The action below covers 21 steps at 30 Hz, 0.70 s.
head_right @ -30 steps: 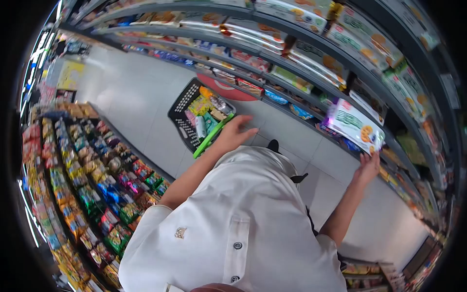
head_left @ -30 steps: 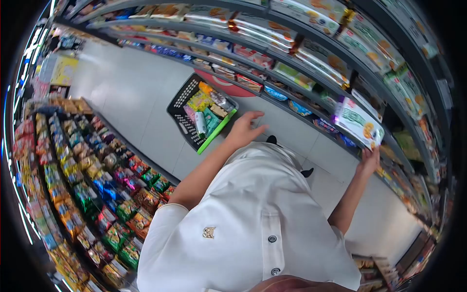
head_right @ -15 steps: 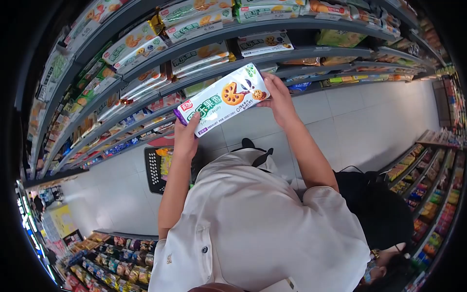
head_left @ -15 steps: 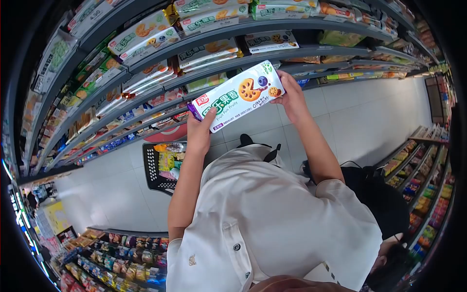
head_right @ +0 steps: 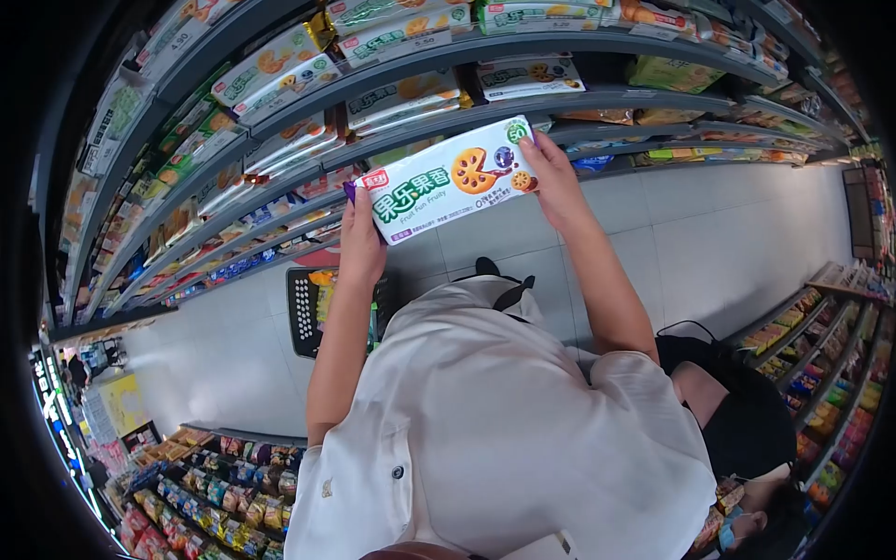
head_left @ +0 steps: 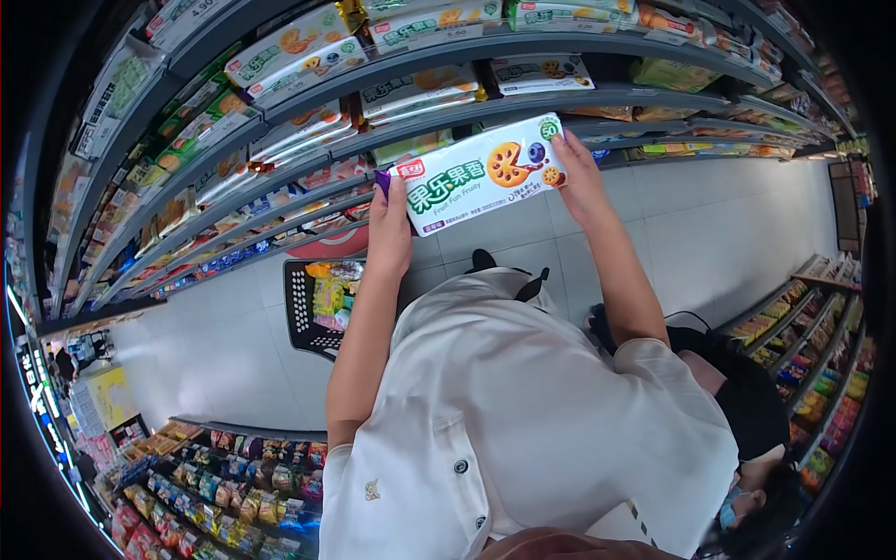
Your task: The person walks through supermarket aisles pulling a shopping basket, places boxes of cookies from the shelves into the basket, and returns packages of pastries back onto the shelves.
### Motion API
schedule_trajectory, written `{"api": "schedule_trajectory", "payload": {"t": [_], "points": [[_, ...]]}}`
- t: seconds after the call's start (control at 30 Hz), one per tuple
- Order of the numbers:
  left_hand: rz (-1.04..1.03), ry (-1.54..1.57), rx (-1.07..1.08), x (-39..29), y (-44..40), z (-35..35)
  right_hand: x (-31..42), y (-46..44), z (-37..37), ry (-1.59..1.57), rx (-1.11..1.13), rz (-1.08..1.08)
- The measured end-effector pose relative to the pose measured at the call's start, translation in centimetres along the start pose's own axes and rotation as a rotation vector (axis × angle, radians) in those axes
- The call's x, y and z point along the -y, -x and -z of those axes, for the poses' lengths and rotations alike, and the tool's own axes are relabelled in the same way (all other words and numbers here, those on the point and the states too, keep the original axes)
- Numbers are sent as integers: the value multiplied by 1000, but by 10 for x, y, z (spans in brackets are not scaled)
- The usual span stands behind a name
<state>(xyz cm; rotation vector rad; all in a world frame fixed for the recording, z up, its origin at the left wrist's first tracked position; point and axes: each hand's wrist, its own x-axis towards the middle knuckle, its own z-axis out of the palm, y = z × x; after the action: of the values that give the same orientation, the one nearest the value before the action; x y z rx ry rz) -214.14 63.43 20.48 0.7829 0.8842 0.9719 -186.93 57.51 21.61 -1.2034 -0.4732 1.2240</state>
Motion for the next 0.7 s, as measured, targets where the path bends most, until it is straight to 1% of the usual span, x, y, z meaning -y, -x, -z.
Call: {"api": "schedule_trajectory", "payload": {"t": [0.07,0.3,0.4,0.47,0.57,0.7], "points": [[6,-26,-3,-1,-1,-1,0,-3,1,-9,45,20],[23,-16,-12,-4,-3,-2,2,-6,-5,-7,55,6],[34,-18,-23,-6,-6,0,2,-8,-5,7,12,12],[47,13,-21,-5,-7,0,0,-13,-1,-19,66,16],[79,33,-76,-3,-10,3,5,-10,-6,-21,40,0],[84,30,-69,0,-15,8,2,-14,-5,-36,55,-8]]}}
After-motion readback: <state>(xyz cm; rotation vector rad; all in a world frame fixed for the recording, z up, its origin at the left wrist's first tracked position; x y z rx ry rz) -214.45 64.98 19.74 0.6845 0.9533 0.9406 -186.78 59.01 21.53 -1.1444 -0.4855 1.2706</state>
